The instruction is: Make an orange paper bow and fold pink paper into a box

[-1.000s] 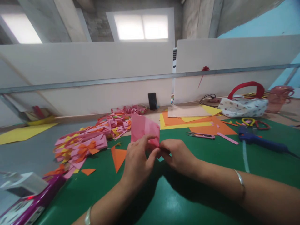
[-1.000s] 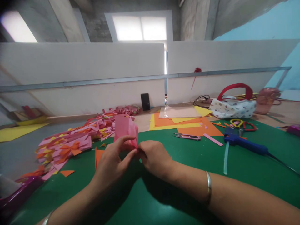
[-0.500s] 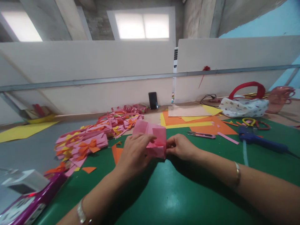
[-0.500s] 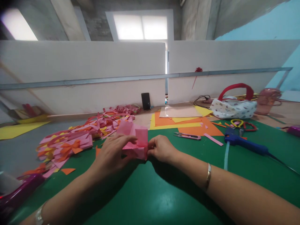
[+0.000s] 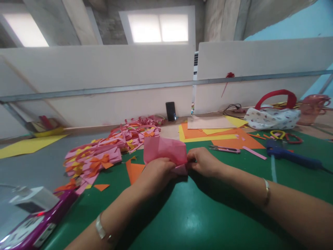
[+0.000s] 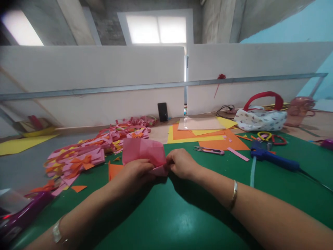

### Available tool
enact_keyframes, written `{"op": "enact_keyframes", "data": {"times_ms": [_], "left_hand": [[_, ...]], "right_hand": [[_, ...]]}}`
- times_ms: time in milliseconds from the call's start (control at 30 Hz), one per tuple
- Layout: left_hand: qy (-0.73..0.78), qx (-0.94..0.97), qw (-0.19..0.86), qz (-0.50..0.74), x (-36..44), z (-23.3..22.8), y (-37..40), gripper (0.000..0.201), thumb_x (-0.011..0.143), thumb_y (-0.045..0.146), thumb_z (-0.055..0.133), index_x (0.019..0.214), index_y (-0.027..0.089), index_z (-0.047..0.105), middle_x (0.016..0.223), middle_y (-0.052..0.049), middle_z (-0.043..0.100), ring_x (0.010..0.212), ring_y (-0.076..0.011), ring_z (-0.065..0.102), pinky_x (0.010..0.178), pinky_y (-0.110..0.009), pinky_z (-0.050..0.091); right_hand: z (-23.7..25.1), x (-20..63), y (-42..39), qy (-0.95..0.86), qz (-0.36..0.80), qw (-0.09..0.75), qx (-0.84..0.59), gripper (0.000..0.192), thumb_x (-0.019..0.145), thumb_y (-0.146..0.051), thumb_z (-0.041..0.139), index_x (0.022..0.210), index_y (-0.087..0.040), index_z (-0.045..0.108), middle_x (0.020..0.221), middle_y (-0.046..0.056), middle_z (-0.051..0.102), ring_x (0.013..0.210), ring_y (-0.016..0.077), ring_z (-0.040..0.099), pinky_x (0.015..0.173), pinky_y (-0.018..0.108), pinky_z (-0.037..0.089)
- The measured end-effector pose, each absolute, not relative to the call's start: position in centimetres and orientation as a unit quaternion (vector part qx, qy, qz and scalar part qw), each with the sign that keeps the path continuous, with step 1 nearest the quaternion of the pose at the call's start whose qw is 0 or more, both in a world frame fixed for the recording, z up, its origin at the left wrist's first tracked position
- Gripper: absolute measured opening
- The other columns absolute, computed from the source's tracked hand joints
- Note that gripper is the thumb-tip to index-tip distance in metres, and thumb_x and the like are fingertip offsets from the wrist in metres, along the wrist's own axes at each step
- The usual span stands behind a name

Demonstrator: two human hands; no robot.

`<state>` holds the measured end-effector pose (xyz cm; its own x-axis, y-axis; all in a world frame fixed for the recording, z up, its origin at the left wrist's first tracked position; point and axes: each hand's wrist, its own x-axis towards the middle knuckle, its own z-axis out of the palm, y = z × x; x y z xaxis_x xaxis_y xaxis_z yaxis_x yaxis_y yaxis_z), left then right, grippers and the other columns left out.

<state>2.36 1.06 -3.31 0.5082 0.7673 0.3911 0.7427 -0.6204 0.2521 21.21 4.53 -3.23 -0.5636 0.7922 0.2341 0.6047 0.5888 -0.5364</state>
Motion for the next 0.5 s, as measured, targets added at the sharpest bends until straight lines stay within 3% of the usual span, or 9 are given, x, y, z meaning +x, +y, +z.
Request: {"op": "enact_keyframes", "data": {"times_ms": [267, 500], "left_hand": [[0.460, 0.863, 0.052, 0.201, 2.30, -3.40, 1.85, 0.013, 0.073, 0.022, 0.058, 0.062, 0.020, 0.065, 0.060, -0.001, 0.064, 0.054, -0.0156, 0.058, 0.048, -0.023, 0.036], [0.471, 0.860, 0.067, 0.184, 2.33, -2.61, 1.79, 0.020, 0.075, 0.023, 0.055, 0.055, 0.020, 0.056, 0.048, 0.005, 0.049, 0.047, -0.0101, 0.046, 0.043, -0.019, 0.027]], "right_hand": [[-2.90, 21.26, 4.88, -0.872, 0.202, 0.206, -0.396, 0.013, 0.065, -0.004, 0.057, 0.064, -0.012, 0.068, 0.061, -0.002, 0.059, 0.059, 0.0109, 0.051, 0.054, 0.019, 0.034], [-2.58, 21.42, 4.89, -0.880, 0.198, 0.198, -0.384, 0.019, 0.062, 0.001, 0.055, 0.066, -0.012, 0.068, 0.065, -0.001, 0.059, 0.064, 0.0112, 0.052, 0.059, 0.020, 0.035]]}}
